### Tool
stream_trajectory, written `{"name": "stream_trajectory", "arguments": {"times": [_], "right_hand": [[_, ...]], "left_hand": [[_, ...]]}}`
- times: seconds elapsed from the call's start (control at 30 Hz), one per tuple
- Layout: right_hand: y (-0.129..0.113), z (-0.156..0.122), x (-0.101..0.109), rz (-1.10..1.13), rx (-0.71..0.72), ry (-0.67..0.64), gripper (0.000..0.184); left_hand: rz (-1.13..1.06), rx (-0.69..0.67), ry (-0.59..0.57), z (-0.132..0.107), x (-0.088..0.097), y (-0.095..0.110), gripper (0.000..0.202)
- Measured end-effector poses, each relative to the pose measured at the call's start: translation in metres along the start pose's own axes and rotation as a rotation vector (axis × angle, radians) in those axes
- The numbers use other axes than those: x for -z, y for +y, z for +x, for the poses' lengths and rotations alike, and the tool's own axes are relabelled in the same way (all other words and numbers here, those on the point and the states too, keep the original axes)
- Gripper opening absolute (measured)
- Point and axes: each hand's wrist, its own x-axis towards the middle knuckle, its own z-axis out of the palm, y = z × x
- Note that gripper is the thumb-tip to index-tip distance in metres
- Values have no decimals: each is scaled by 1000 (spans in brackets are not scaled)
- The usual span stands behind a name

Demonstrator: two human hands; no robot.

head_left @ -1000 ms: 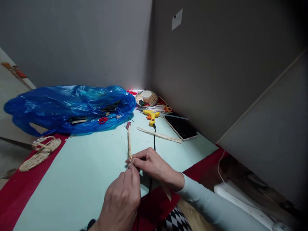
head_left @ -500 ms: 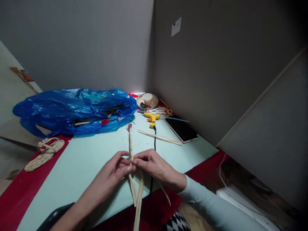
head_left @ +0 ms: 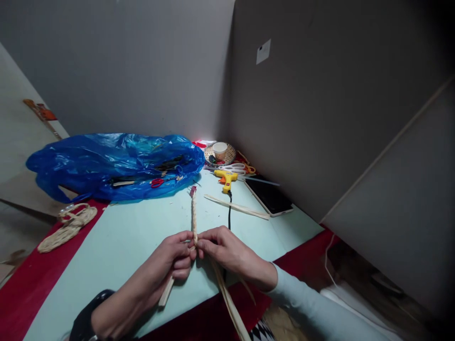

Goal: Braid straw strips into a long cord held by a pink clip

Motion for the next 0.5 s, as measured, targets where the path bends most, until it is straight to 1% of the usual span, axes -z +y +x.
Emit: {"name": "stream_trajectory", "arguments": {"times": [0.07, 0.1, 0.17, 0.27, 0.33, 0.4, 0.5], "right_hand": [[-2, -1, 0, -87, 7, 14, 33], [-4, -3, 0, -141, 11, 21, 33], [-7, -7, -2, -261, 17, 42, 32], [-11, -13, -6, -447, 9, 107, 28], [-14, -16, -7, -514, -2, 140, 28], [-17, -17, -6, -551, -5, 138, 29], [-21, -20, -3, -642, -24, 88, 31]], "left_hand": [[2, -3, 36, 1, 0, -1, 7], [8, -8, 50, 1, 0, -2, 9], [18, -14, 92, 0, 0, -5, 15], [37, -38, 163, -1, 0, -10, 27], [83, -68, 214, -2, -1, -13, 30], [146, -104, 255, -1, -1, -15, 28], [216, -116, 306, 1, -2, -17, 25]]}}
